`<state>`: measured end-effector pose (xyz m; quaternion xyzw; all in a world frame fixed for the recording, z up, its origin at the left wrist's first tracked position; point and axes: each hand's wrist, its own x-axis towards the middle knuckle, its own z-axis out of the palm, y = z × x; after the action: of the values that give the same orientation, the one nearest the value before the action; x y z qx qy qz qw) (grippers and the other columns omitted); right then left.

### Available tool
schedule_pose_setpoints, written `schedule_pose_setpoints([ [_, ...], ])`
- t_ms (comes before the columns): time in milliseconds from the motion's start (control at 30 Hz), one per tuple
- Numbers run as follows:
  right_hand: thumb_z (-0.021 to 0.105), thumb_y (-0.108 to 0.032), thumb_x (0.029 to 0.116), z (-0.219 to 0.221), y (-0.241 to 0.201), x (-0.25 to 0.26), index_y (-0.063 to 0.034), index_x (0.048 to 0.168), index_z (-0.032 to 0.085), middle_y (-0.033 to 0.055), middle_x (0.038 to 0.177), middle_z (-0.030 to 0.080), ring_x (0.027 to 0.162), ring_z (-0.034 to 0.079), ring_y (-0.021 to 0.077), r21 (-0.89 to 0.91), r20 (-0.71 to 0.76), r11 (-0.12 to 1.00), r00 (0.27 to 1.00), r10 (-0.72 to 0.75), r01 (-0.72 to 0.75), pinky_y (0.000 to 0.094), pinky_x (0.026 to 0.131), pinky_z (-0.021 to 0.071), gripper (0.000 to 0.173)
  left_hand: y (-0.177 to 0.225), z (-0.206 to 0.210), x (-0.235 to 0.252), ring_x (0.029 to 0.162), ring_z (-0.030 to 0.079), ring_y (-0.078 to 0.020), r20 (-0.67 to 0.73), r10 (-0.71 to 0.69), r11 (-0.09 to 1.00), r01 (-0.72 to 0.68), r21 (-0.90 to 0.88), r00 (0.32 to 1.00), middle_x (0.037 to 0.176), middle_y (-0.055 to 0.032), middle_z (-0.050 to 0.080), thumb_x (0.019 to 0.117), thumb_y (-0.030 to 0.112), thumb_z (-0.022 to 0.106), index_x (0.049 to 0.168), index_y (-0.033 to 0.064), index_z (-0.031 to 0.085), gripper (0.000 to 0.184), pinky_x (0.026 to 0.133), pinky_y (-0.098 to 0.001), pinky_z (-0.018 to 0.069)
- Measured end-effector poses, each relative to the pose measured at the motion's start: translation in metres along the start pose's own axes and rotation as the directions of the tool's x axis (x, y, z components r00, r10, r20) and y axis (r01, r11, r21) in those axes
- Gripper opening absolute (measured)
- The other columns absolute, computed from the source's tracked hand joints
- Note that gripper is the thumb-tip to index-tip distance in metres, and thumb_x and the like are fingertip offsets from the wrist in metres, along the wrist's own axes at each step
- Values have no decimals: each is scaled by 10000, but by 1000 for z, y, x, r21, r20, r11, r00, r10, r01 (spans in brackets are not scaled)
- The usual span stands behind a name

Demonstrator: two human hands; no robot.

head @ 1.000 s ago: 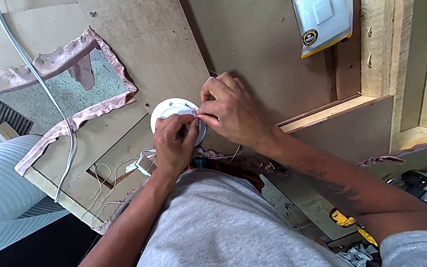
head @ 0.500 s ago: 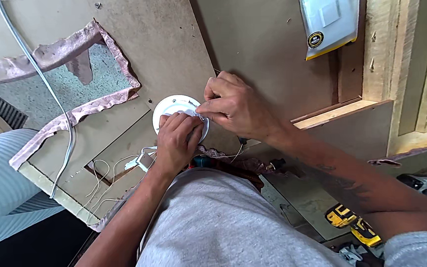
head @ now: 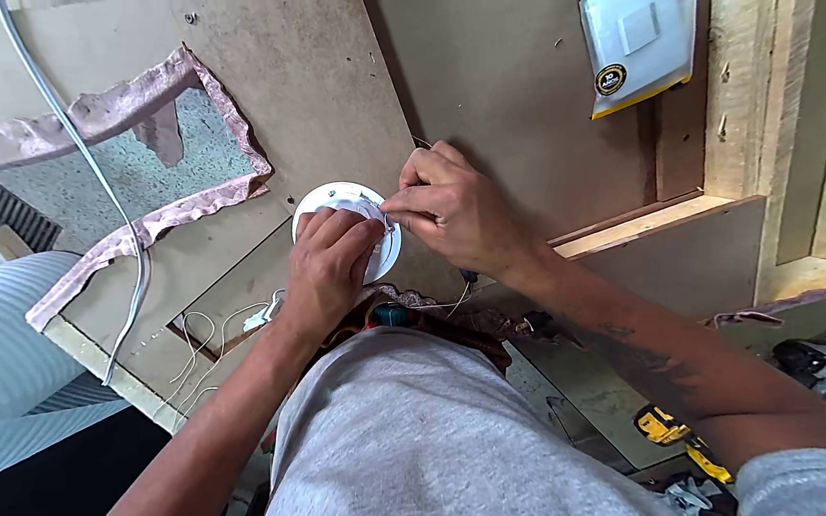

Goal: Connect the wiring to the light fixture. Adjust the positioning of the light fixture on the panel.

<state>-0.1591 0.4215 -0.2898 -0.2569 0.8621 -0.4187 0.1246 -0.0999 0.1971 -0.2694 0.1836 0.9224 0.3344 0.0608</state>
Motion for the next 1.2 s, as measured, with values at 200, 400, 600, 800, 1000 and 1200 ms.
schedule_pose_setpoints([
  [200, 674, -259, 991, 3, 2, -2, -229, 1040, 816, -11, 974, 620, 990, 542, 169, 28, -20, 1000, 1000, 13, -13, 321, 854, 475, 154, -3, -10, 14, 1055, 658, -236, 132, 110, 993, -116, 38, 985, 1071, -60, 720, 1031, 92, 565, 1122, 113, 752, 209, 980, -461, 490],
  [400, 673, -219, 979, 6, 6, -4, -213, 1032, 818, -3, 967, 614, 1000, 537, 176, 69, -58, 998, 998, 7, -3, 322, 862, 470, 154, -1, -13, 20, 1163, 634, -265, 177, 120, 990, -130, 49, 977, 1170, -83, 697, 1024, 88, 574, 1100, 109, 761, 203, 1032, -478, 494],
  [600, 684, -207, 974, 5, 10, -5, -203, 1037, 820, -2, 956, 616, 988, 537, 172, 123, -83, 992, 997, -6, 16, 310, 858, 465, 151, 2, -11, 18, 1180, 648, -244, 156, 105, 993, -112, 35, 982, 1188, -69, 720, 1013, 80, 607, 1078, 89, 765, 171, 1035, -440, 513],
  [800, 649, -225, 1003, 3, 14, -7, -213, 1084, 815, 6, 967, 645, 961, 563, 173, 124, -107, 984, 988, -112, 125, 336, 846, 474, 185, 5, -9, 13, 1172, 659, -244, 127, 94, 995, -96, 12, 988, 1176, -77, 729, 999, 82, 633, 1039, 71, 765, 137, 1024, -433, 529],
  [1000, 609, -292, 1016, -3, 10, 3, -231, 1024, 802, 2, 979, 614, 977, 544, 193, -59, 68, 991, 991, -116, 120, 368, 853, 448, 203, 8, -11, 3, 1162, 657, -212, 86, -35, 999, 38, -34, 996, 1173, -60, 726, 985, 124, 671, 1065, 80, 772, 136, 1000, -394, 548],
  [1200, 620, -351, 1002, -6, -7, 10, -219, 974, 782, 3, 998, 597, 1004, 541, 204, -175, 159, 983, 987, -23, 51, 377, 847, 440, 211, 18, -4, -10, 1118, 668, -133, -2, -295, 940, 289, -183, 956, 1161, -15, 708, 997, 185, 673, 1070, 106, 745, 129, 958, -349, 582],
])
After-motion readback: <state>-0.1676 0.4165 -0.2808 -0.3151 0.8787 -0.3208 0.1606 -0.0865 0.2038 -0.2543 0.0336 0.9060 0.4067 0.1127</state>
